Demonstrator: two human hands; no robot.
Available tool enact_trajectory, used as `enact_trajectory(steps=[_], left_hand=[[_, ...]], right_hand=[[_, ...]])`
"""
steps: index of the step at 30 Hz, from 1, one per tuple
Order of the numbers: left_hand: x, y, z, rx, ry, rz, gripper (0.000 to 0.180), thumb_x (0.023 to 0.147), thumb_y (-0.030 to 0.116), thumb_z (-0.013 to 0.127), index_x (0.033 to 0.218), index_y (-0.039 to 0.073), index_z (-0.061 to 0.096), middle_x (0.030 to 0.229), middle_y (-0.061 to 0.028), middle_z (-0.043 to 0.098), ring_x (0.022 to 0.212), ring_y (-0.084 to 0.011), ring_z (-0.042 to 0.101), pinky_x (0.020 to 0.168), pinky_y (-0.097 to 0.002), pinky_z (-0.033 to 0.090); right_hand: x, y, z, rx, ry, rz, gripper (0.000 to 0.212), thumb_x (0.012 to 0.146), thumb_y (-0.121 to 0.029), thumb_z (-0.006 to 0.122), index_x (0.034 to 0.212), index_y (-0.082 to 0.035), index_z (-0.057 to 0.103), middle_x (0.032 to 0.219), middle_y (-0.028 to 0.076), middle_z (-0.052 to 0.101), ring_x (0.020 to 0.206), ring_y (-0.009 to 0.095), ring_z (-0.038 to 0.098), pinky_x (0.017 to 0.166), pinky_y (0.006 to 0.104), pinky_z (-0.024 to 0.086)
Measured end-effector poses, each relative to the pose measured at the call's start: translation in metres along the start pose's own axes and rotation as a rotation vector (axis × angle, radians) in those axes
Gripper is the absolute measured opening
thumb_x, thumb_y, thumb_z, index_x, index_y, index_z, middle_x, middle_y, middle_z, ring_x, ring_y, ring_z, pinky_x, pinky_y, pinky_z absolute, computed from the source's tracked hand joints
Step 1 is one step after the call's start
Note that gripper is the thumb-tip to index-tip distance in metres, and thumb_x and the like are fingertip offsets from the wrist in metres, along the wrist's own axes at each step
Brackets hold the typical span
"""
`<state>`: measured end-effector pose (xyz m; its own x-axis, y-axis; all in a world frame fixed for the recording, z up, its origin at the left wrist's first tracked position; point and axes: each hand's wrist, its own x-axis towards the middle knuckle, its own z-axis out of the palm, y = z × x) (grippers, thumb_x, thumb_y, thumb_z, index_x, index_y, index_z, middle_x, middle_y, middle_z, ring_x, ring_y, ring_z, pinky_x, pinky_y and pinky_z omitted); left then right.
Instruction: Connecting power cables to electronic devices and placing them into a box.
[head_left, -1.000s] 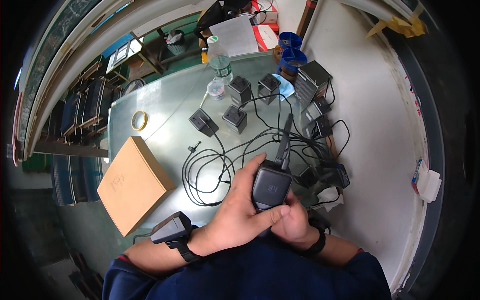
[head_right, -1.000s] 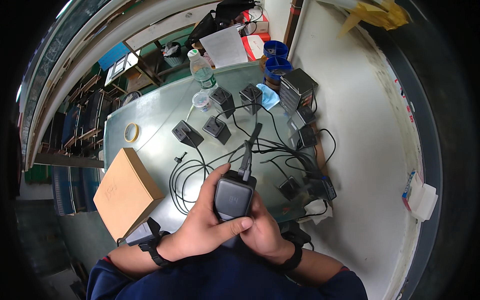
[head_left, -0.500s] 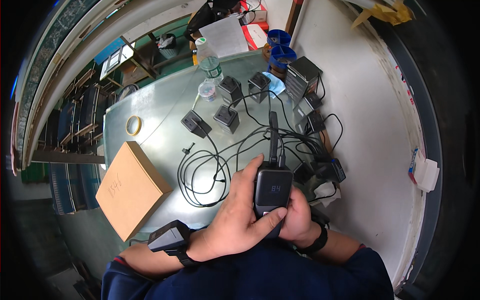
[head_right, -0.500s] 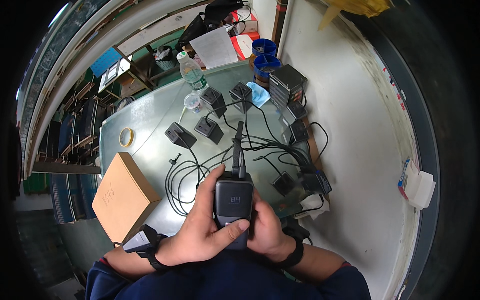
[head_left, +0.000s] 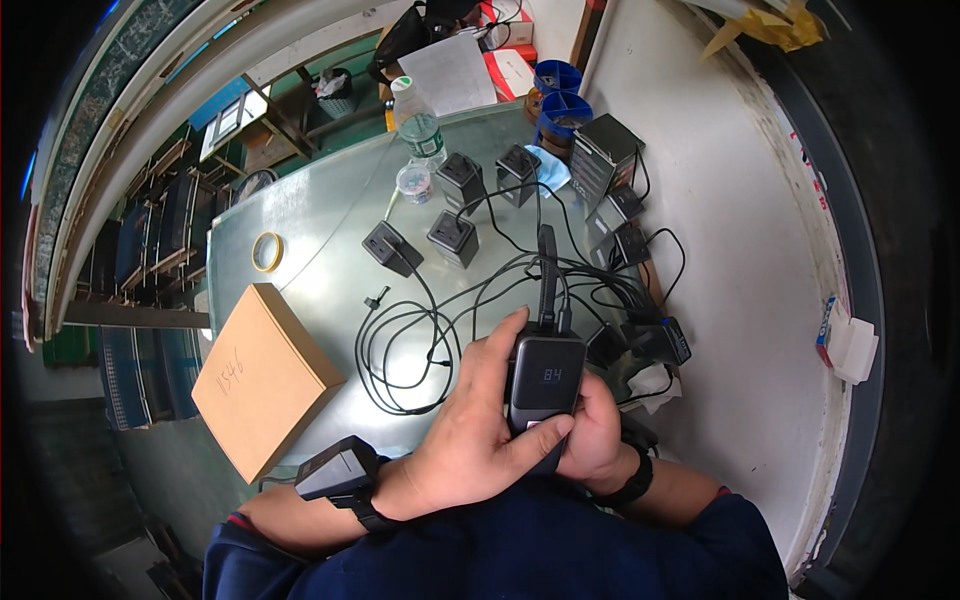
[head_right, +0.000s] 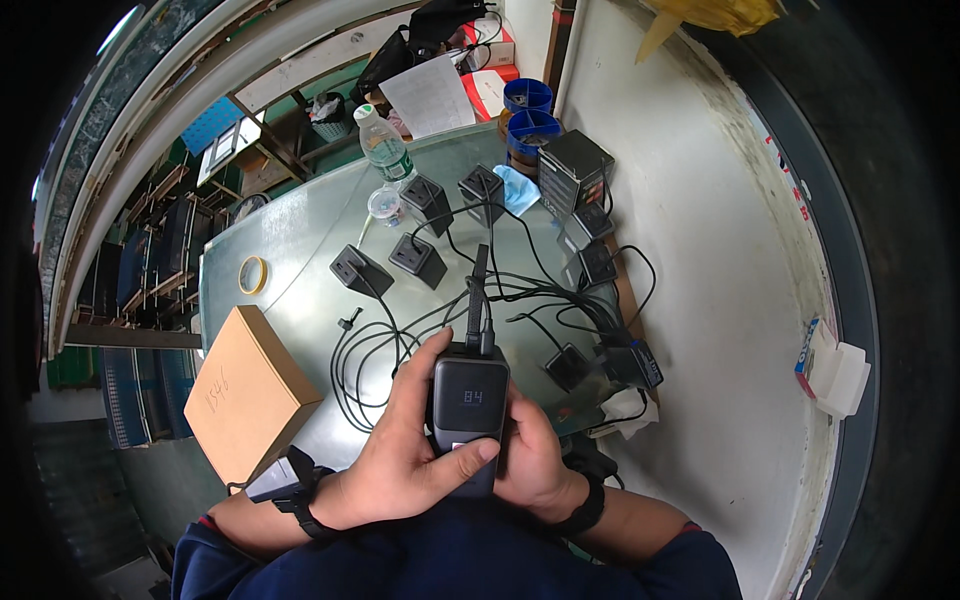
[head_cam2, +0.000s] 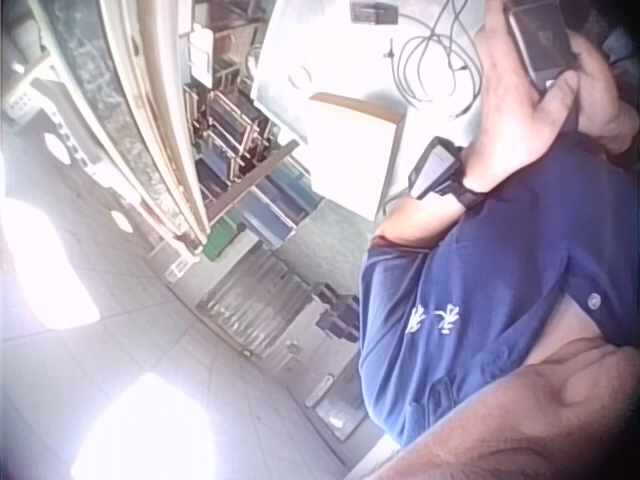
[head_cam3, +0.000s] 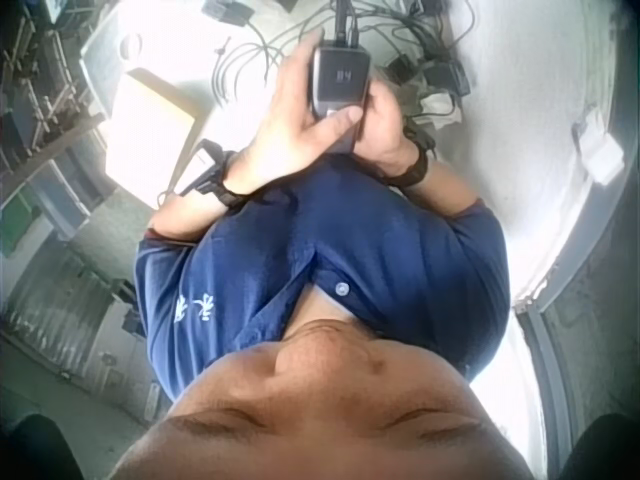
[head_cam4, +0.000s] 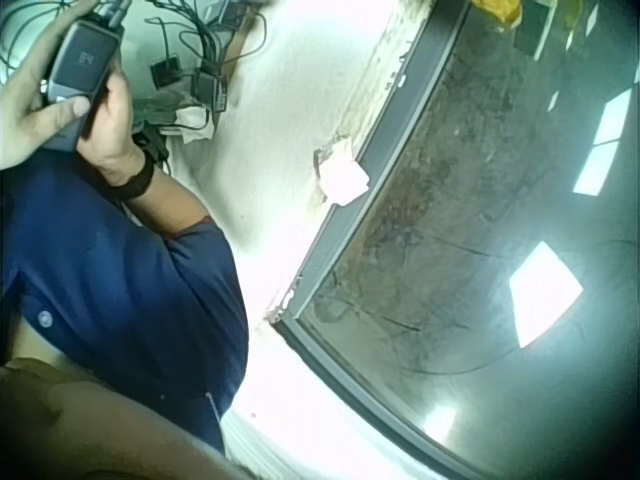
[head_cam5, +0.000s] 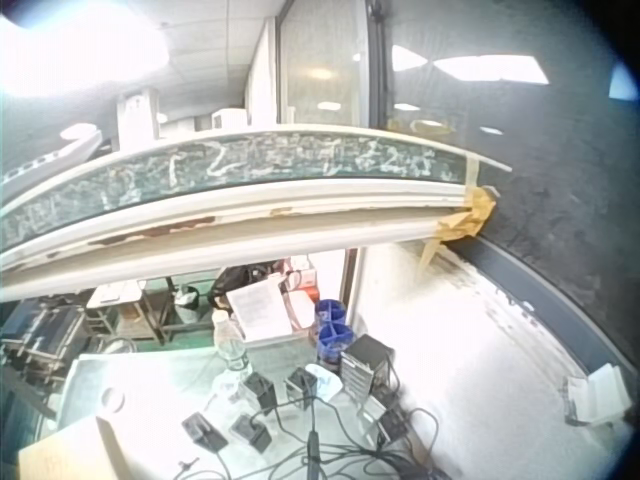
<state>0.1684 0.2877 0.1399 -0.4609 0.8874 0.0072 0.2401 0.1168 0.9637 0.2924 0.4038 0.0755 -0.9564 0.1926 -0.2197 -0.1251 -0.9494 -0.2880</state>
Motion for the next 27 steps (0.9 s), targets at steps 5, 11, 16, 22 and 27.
enact_trajectory(steps=[5, 11, 16, 22, 27], left_hand=[[0.0, 0.0, 0.001, -0.028, -0.002, -0.027, 0.098, 0.087, 0.019, 0.082, 0.159, -0.006, 0.02, 0.135, -0.0284, 0.045, 0.124, -0.0416, 0.051, 0.107, -0.0449, 0.043], [0.0, 0.001, 0.0, -0.025, -0.006, -0.032, 0.097, 0.087, 0.019, 0.082, 0.158, -0.006, 0.021, 0.135, -0.0275, 0.046, 0.125, -0.0406, 0.051, 0.108, -0.0448, 0.043], [-0.002, 0.0, 0.001, -0.016, -0.007, -0.021, 0.097, 0.087, 0.019, 0.082, 0.158, -0.005, 0.022, 0.135, -0.027, 0.046, 0.124, -0.041, 0.052, 0.107, -0.0445, 0.044], [-0.003, -0.004, 0.002, -0.228, -0.038, -0.142, 0.095, 0.09, 0.013, 0.08, 0.16, -0.001, 0.018, 0.134, -0.0206, 0.052, 0.124, -0.0297, 0.057, 0.106, -0.039, 0.046], [-0.007, -0.032, 0.002, -0.48, -0.038, -0.337, 0.096, 0.091, 0.014, 0.082, 0.161, 0.003, 0.017, 0.124, -0.0156, 0.06, 0.113, -0.0214, 0.063, 0.099, -0.0349, 0.051]], right_hand=[[0.0, 0.0, 0.001, -0.006, -0.005, 0.004, 0.045, 0.112, -0.03, 0.028, 0.145, -0.008, 0.049, 0.135, 0.007, 0.061, 0.121, 0.019, 0.062, 0.105, 0.0369, 0.05], [-0.001, 0.003, -0.003, -0.022, 0.014, 0.004, 0.045, 0.111, -0.03, 0.028, 0.145, -0.008, 0.048, 0.134, 0.007, 0.061, 0.12, 0.019, 0.062, 0.105, 0.0371, 0.05], [-0.004, 0.005, -0.004, -0.026, 0.042, -0.007, 0.045, 0.11, -0.029, 0.028, 0.145, -0.007, 0.048, 0.135, 0.007, 0.061, 0.121, 0.019, 0.061, 0.106, 0.037, 0.05], [-0.004, 0.015, -0.011, -0.045, 0.024, -0.027, 0.047, 0.11, -0.029, 0.028, 0.149, -0.006, 0.044, 0.14, 0.009, 0.058, 0.125, 0.02, 0.06, 0.109, 0.0373, 0.048], [-0.006, 0.026, -0.025, -0.065, 0.014, -0.016, 0.05, 0.113, -0.037, 0.03, 0.15, -0.006, 0.041, 0.142, 0.011, 0.055, 0.13, 0.022, 0.056, 0.112, 0.0388, 0.045]])
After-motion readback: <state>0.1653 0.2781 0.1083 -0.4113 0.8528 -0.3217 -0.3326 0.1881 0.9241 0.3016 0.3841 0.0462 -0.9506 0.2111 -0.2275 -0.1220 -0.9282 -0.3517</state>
